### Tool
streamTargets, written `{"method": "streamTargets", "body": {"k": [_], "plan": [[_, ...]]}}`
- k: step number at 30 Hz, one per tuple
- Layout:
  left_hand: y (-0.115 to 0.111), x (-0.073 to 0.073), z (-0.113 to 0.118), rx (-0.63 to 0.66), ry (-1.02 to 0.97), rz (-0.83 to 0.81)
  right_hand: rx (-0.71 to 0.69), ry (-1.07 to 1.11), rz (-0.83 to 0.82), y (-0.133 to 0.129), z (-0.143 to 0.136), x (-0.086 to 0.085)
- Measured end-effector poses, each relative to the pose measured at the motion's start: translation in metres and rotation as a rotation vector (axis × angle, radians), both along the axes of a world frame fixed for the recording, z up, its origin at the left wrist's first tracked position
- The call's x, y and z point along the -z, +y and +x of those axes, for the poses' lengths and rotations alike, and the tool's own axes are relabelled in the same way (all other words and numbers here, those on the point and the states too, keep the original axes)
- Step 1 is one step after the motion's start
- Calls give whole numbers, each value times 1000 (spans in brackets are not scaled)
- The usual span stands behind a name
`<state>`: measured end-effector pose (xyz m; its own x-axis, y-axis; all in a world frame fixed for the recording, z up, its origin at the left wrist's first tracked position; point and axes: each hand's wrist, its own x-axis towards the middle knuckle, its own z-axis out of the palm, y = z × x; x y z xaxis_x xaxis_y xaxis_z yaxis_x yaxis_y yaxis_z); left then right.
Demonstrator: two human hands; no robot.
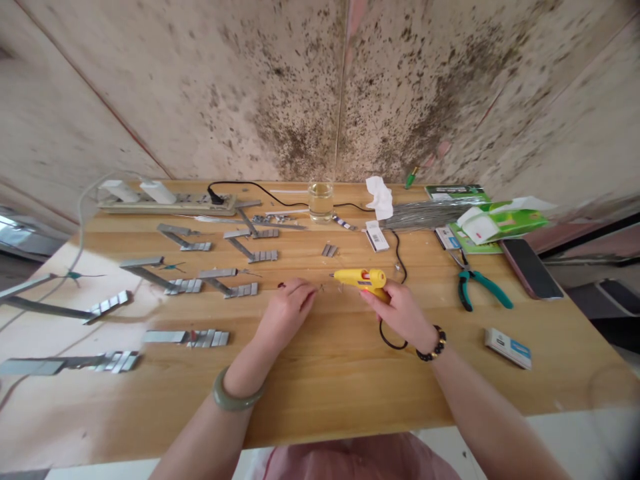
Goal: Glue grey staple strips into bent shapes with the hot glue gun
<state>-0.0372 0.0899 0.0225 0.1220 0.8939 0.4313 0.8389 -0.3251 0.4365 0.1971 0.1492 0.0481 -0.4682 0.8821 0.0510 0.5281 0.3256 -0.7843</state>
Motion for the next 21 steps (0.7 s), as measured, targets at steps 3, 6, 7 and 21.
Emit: {"method": "streamTargets", "body": {"k": [3,6,7,21], "plan": [[-1,1,5,128,62,-77,23,24,-3,1,0,1],[-2,-1,8,198,74,-158,5,39,-43,2,0,1],[-2,-2,9,208,69,-174,-2,45,-62,2,0,1],[0,-1,10,101,84,-150,-105,-95,-97,7,21,-25]]}}
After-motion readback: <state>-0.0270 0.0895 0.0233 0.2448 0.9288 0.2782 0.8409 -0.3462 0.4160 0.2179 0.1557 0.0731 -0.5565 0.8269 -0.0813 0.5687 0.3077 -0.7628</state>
